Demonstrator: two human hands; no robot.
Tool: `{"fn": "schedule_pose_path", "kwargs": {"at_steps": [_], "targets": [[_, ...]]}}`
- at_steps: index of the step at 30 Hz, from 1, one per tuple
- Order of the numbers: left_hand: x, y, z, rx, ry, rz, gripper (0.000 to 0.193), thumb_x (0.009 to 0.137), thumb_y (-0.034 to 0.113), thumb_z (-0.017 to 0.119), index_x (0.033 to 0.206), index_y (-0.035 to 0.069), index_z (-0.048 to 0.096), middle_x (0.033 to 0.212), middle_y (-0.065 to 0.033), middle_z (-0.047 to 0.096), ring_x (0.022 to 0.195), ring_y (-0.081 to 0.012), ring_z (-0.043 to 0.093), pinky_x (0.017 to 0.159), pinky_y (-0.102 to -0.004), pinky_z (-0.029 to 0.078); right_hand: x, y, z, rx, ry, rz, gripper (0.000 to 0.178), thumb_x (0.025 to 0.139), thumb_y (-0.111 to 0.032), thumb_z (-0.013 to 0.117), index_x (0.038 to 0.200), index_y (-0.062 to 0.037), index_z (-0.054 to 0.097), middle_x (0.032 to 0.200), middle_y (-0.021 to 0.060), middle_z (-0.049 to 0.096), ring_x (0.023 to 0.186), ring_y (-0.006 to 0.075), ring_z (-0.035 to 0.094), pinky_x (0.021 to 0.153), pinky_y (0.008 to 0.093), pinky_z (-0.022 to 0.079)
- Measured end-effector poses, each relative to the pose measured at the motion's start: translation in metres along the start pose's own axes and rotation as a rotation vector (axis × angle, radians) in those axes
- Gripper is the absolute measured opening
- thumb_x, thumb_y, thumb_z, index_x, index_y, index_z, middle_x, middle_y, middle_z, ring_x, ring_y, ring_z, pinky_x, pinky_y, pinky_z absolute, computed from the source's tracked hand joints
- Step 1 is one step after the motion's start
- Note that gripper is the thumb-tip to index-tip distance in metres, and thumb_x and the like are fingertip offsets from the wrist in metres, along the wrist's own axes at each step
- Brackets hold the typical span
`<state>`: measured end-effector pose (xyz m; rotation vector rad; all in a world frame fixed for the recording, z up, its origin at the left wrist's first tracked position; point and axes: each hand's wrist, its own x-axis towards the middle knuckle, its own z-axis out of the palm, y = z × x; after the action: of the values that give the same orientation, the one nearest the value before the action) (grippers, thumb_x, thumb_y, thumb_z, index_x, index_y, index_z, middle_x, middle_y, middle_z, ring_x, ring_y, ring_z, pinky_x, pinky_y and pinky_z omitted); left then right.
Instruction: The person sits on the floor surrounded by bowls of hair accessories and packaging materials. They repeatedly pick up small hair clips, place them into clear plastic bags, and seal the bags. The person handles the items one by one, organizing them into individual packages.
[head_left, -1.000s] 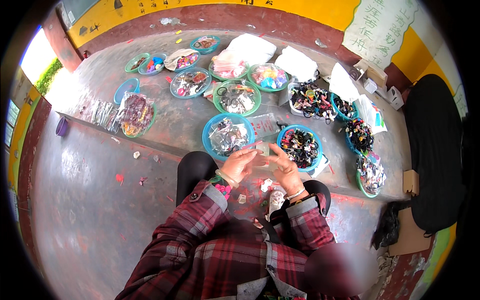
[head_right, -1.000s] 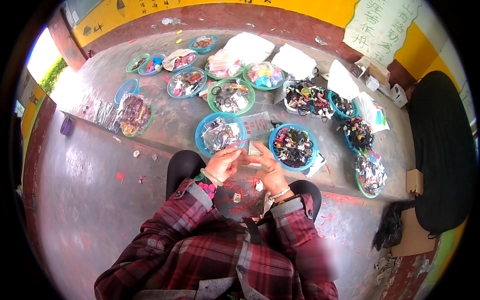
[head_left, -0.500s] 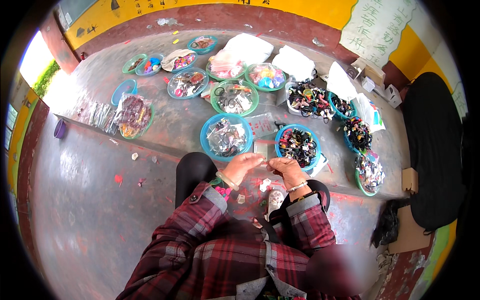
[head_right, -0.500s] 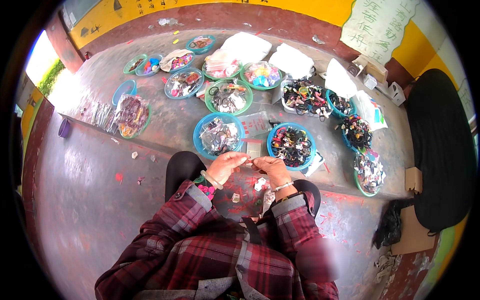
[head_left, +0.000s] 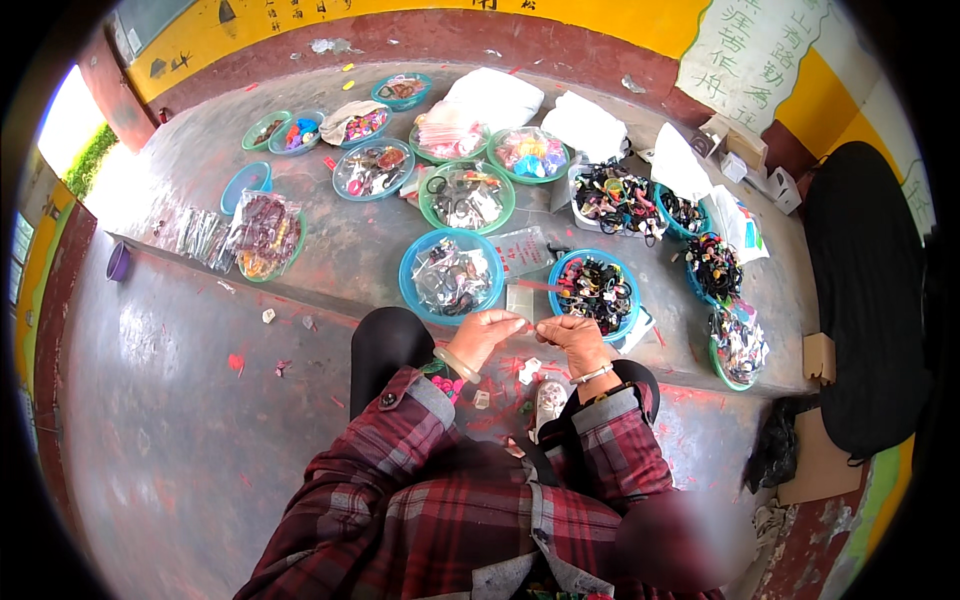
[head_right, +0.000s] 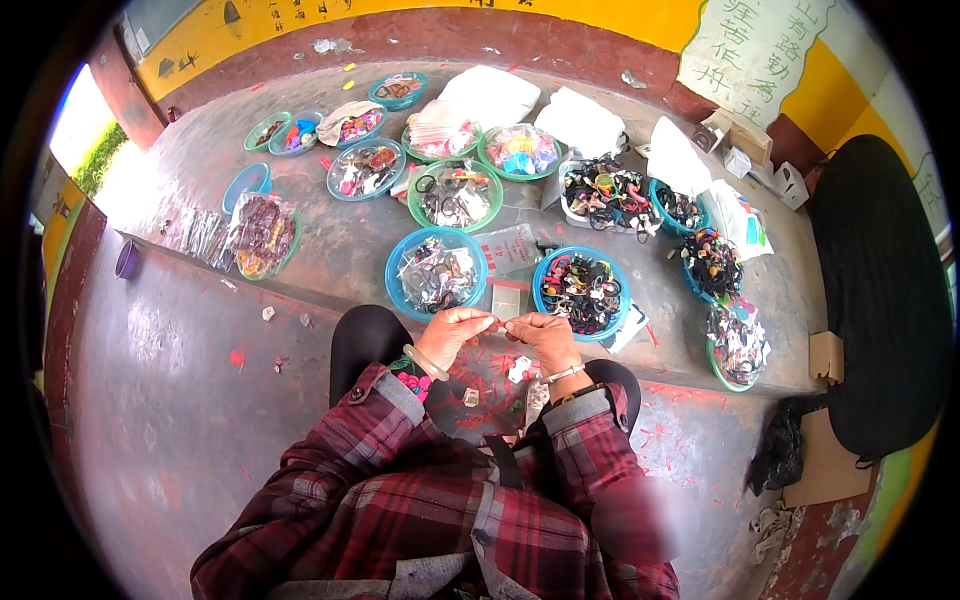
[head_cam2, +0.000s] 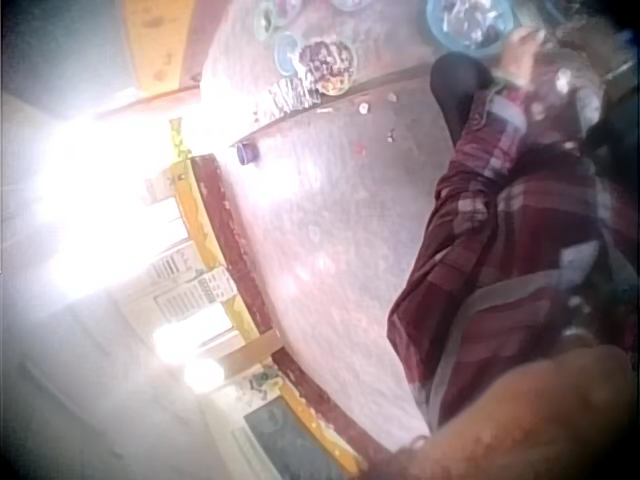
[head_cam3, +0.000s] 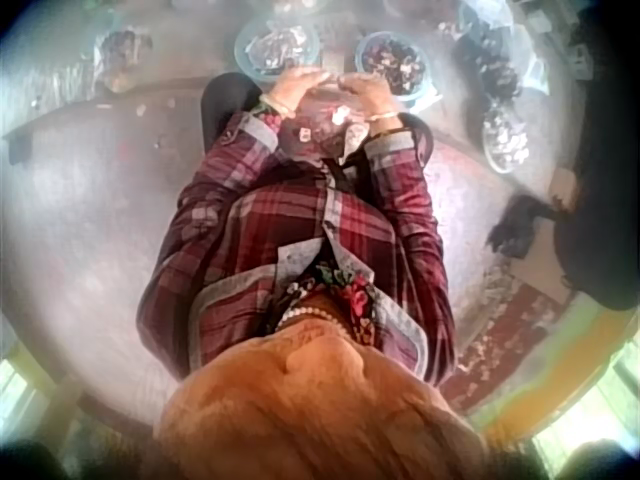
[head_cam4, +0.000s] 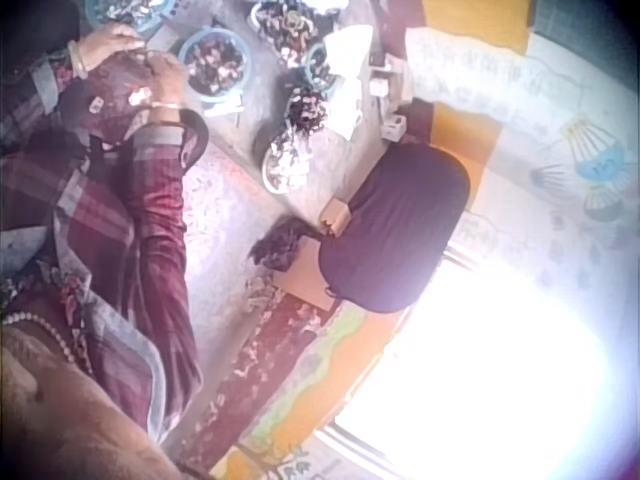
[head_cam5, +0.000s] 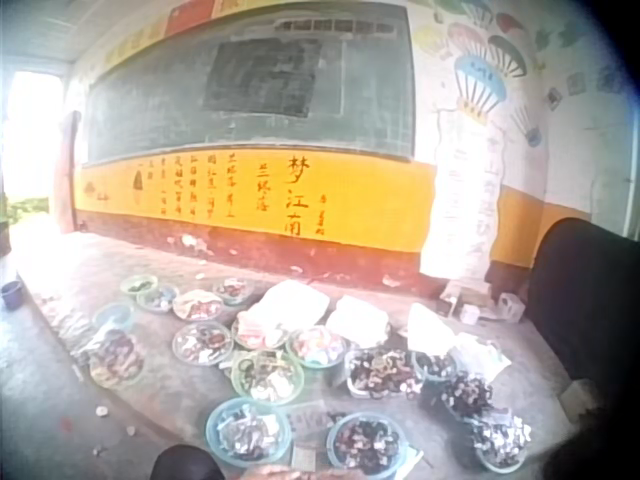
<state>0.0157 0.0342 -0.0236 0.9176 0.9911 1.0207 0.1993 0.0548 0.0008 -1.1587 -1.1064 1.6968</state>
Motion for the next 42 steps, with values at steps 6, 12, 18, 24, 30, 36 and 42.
{"fn": "schedule_pose_path", "kwargs": {"at_steps": [6,12,18,24,30,36,42], "targets": [[-0.003,0.005,0.005,-0.074,-0.036,0.04,0.02,0.085,0.015,0.058,0.098,0.001,0.062,0.088,-0.0014,0.064,0.073,-0.0051,0.053,0.063,-0.0191,0.039,0.001,0.001,-0.001,-0.035,-0.013,-0.024,0.008,0.072,-0.004,0.068,0.075,0.0035,0.065,0.067,0.0071,0.064,0.06,0.0102,0.056,0.059,0.0217,0.042],[-0.003,0.002,0.005,-0.098,-0.056,0.053,0.02,0.084,0.015,0.058,0.098,0.001,0.062,0.088,-0.0015,0.063,0.074,-0.0052,0.052,0.065,-0.0198,0.04,0.002,0.003,-0.002,-0.045,-0.008,-0.043,0.007,0.07,-0.002,0.069,0.073,0.0029,0.065,0.067,0.0062,0.063,0.06,0.0087,0.055,0.058,0.021,0.042],[-0.003,0.002,0.004,-0.1,-0.077,0.057,0.02,0.084,0.015,0.059,0.098,0.001,0.062,0.088,-0.0021,0.063,0.075,-0.0063,0.053,0.065,-0.0204,0.04,0.004,0.007,-0.003,-0.011,0.002,-0.039,0.01,0.069,-0.002,0.071,0.067,0.0001,0.062,0.063,0.0016,0.06,0.056,0.0055,0.049,0.053,0.0194,0.037],[-0.001,-0.003,0.002,-0.125,-0.088,0.06,0.019,0.084,0.014,0.059,0.098,0.001,0.062,0.089,-0.0027,0.063,0.076,-0.0074,0.053,0.065,-0.0209,0.04,0.006,0.011,-0.004,0.017,0.005,-0.058,0.018,0.068,0.0,0.072,0.061,-0.0041,0.056,0.059,-0.0026,0.054,0.053,0.0045,0.045,0.049,0.0192,0.034],[-0.001,-0.001,0.003,-0.158,-0.092,0.046,0.021,0.083,0.015,0.06,0.098,0.0,0.062,0.089,-0.0035,0.062,0.078,-0.0082,0.054,0.068,-0.0209,0.042,0.006,0.011,-0.002,0.039,-0.002,-0.042,0.021,0.067,0.001,0.073,0.061,-0.0056,0.053,0.059,-0.0026,0.052,0.052,0.0049,0.045,0.048,0.0193,0.034],[0.002,-0.009,0.0,-0.04,-0.027,0.061,0.019,0.083,0.016,0.061,0.094,0.0,0.064,0.084,-0.0032,0.063,0.072,-0.0078,0.054,0.061,-0.0212,0.041,0.002,0.003,0.004,0.061,-0.032,-0.036,0.02,0.067,0.0,0.073,0.063,-0.0054,0.054,0.06,-0.0021,0.053,0.053,0.0052,0.046,0.049,0.0196,0.036],[0.0,-0.001,0.004,-0.09,0.068,0.064,0.017,0.082,0.013,0.061,0.091,0.0,0.064,0.081,-0.004,0.064,0.069,-0.0077,0.054,0.06,-0.0215,0.041,0.002,0.003,0.004,-0.042,-0.037,0.018,0.014,0.069,-0.006,0.073,0.07,-0.0021,0.059,0.065,-0.0007,0.056,0.058,0.0059,0.049,0.053,0.0194,0.039]]}}
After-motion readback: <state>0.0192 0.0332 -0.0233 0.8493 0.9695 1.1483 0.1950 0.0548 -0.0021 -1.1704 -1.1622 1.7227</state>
